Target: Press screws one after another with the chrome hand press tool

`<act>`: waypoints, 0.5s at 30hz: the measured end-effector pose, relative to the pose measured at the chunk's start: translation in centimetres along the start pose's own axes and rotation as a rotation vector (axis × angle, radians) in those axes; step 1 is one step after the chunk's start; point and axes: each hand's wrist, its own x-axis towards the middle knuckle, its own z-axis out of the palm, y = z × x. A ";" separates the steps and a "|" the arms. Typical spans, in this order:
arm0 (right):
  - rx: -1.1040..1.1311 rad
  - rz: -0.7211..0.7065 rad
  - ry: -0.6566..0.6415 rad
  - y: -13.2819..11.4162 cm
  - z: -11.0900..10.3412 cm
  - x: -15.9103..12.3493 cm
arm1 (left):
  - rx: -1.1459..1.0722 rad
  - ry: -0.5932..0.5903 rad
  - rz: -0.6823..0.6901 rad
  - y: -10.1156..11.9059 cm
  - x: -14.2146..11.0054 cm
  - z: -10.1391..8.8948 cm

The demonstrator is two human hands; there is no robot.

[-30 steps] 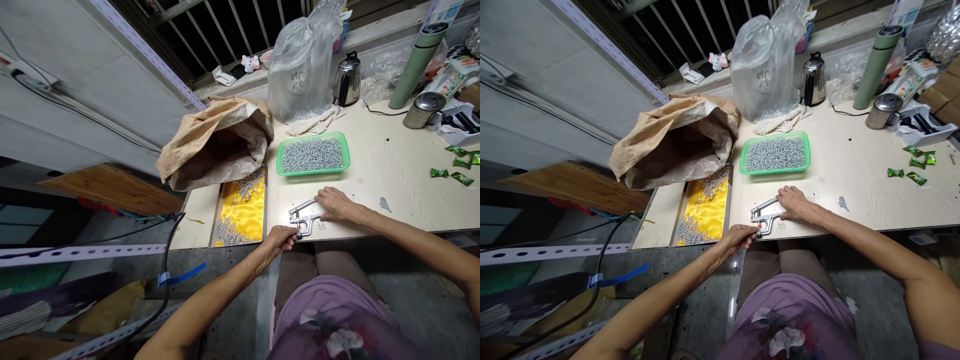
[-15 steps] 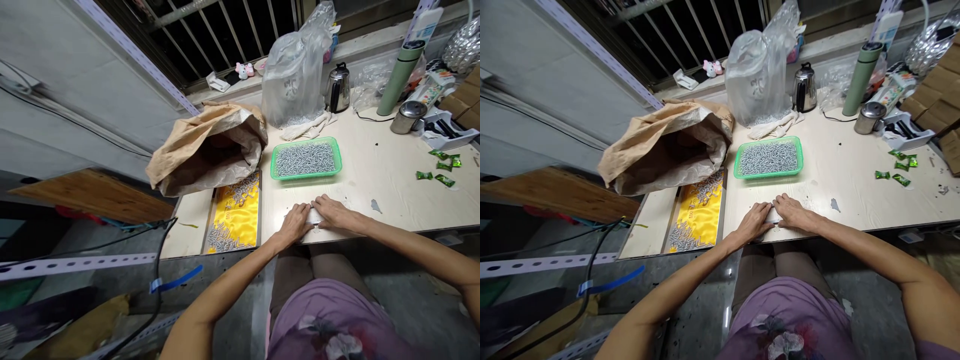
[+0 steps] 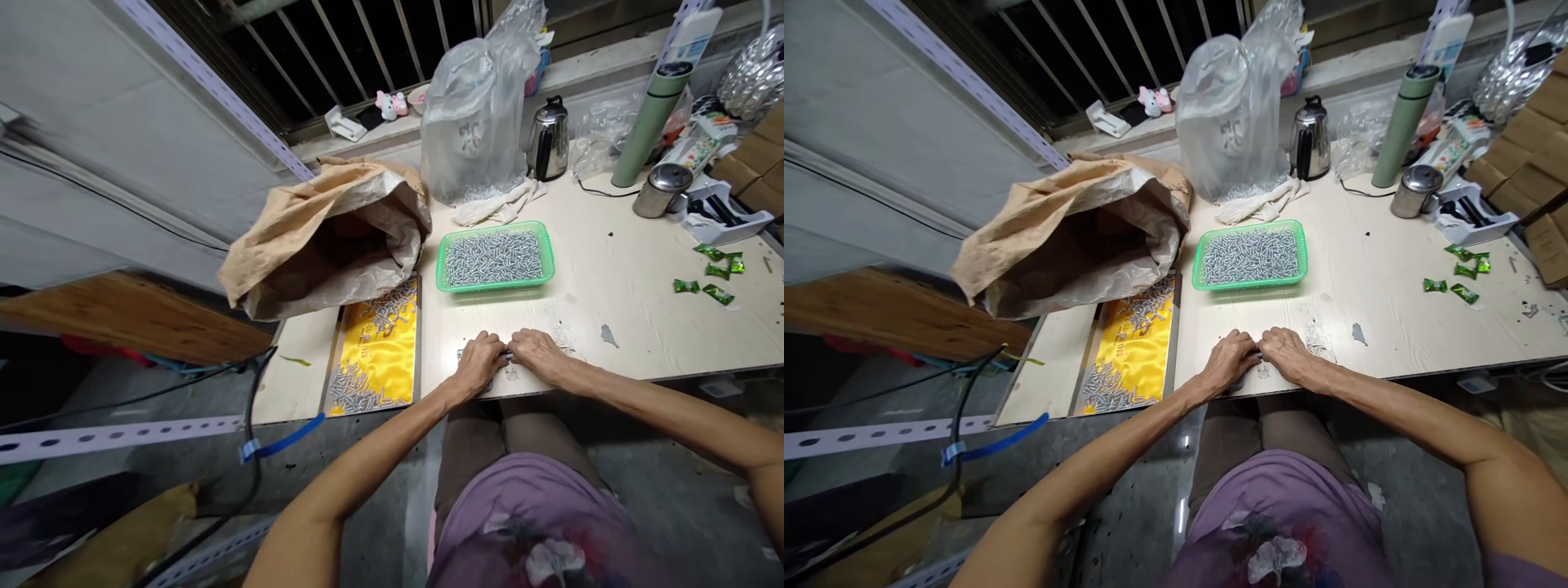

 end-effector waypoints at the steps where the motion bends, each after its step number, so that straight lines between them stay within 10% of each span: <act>1: 0.005 0.001 0.030 0.2 0.0 -0.1 | -0.012 0.025 0.002 -0.1 -0.1 0.2; 7: 0.081 -0.138 0.066 3.1 -0.4 0.2 | -0.084 0.292 0.102 -0.1 -2.6 3.9; 15: -0.106 0.123 0.137 2.3 -1.5 3.1 | -0.120 0.359 0.180 2.7 -4.8 7.2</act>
